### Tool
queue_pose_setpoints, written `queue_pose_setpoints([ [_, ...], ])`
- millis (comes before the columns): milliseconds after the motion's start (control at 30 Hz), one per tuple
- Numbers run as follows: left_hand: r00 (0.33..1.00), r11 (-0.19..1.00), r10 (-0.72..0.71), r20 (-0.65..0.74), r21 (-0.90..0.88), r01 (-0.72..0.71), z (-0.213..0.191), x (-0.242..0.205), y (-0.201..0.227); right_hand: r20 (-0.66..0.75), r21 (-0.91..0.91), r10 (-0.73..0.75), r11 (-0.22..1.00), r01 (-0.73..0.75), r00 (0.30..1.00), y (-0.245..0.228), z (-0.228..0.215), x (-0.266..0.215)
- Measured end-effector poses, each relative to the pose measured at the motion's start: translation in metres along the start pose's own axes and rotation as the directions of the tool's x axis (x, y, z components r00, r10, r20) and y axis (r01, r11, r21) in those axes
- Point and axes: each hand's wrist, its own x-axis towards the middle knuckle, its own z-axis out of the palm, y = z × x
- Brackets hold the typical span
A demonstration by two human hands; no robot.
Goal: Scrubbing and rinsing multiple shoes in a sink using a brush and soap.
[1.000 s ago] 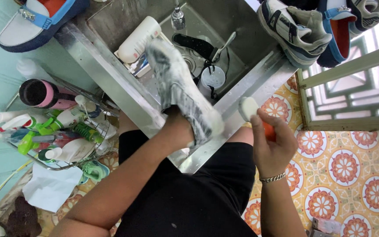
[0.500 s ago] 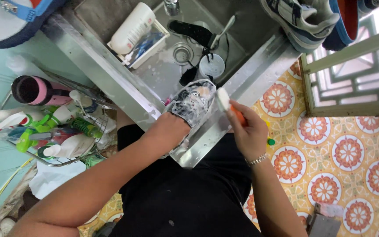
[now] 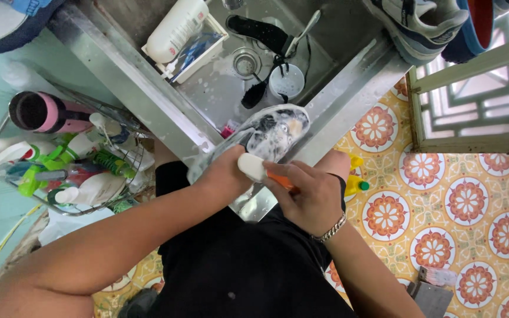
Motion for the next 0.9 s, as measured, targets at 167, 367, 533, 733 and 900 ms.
queue_pose_setpoints([
  [167, 0.989, 0.989, -0.097, 0.107, 0.124, 0.084, 0.0, -0.002, 0.006, -0.223, -0.304, -0.003, 0.95, -0.066, 0.975, 0.052, 0.005, 0.009],
  [367, 0.654, -0.299, 0.417, 0.631, 0.775, -0.557, 0.055, 0.012, -0.051, -0.171, -0.185, 0.103, 0.973, -0.135, 0.98, 0.025, 0.005, 0.004],
  [533, 0.681, -0.392, 0.294, 0.67, 0.735, -0.554, 0.048, 0.005, -0.038, -0.322, -0.277, 0.243, 0.9, -0.337, 0.915, 0.06, 0.0, 0.009],
  [733, 0.659, -0.513, 0.422, 0.622, 0.764, -0.393, 0.074, 0.008, -0.063, -0.109, -0.178, 0.096, 0.977, -0.114, 0.989, 0.029, 0.001, 0.008],
  [900, 0.74, -0.264, 0.418, 0.527, 0.85, -0.456, 0.085, 0.009, -0.072, -0.321, -0.229, 0.265, 0.91, -0.346, 0.909, 0.056, -0.003, 0.016],
])
